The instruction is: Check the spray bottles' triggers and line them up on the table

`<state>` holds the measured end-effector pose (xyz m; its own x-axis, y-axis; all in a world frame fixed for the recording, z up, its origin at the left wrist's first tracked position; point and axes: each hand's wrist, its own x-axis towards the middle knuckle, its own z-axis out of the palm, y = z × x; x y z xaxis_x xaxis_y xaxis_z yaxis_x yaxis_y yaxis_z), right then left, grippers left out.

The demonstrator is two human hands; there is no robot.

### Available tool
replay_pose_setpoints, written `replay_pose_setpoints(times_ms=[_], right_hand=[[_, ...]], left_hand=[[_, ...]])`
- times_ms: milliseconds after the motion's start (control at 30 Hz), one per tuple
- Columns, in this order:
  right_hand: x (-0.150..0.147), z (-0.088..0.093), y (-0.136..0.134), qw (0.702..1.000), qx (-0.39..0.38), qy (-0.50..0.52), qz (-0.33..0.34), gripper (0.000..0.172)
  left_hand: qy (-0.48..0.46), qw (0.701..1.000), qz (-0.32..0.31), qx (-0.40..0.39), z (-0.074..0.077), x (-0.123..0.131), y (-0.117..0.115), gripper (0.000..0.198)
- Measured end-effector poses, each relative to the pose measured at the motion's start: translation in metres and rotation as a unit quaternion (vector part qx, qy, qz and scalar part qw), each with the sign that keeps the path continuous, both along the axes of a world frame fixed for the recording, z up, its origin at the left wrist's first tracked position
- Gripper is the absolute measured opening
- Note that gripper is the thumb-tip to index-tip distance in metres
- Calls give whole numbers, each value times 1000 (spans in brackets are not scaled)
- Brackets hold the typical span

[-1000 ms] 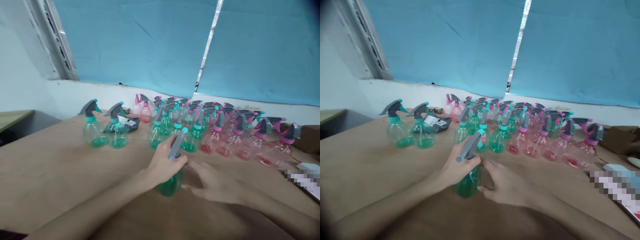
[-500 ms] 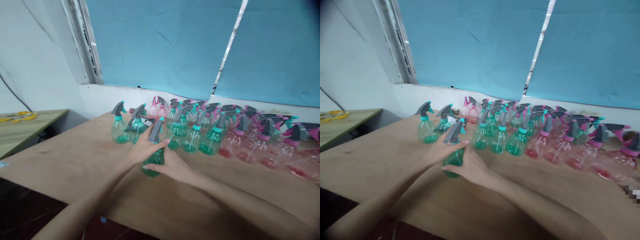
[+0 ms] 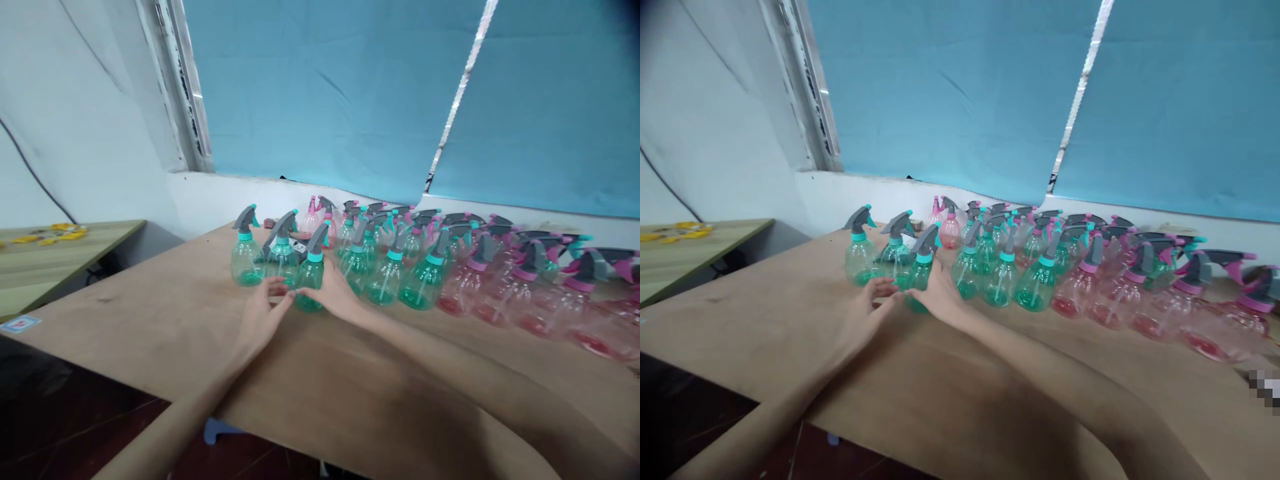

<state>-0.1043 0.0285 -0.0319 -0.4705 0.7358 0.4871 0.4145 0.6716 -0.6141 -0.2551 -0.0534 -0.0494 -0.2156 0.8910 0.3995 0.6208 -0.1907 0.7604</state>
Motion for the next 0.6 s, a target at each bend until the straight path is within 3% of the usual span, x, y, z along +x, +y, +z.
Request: replay_pose_setpoints(times_ms=[233, 600], right_hand=[[-11, -5, 16, 1000, -1, 13, -20, 97], [-16, -6, 27, 998, -6, 19, -54, 98]], left_hand=[[87, 995, -42, -20, -6, 19, -13, 24], [111, 993, -34, -21, -9, 17, -10, 23]])
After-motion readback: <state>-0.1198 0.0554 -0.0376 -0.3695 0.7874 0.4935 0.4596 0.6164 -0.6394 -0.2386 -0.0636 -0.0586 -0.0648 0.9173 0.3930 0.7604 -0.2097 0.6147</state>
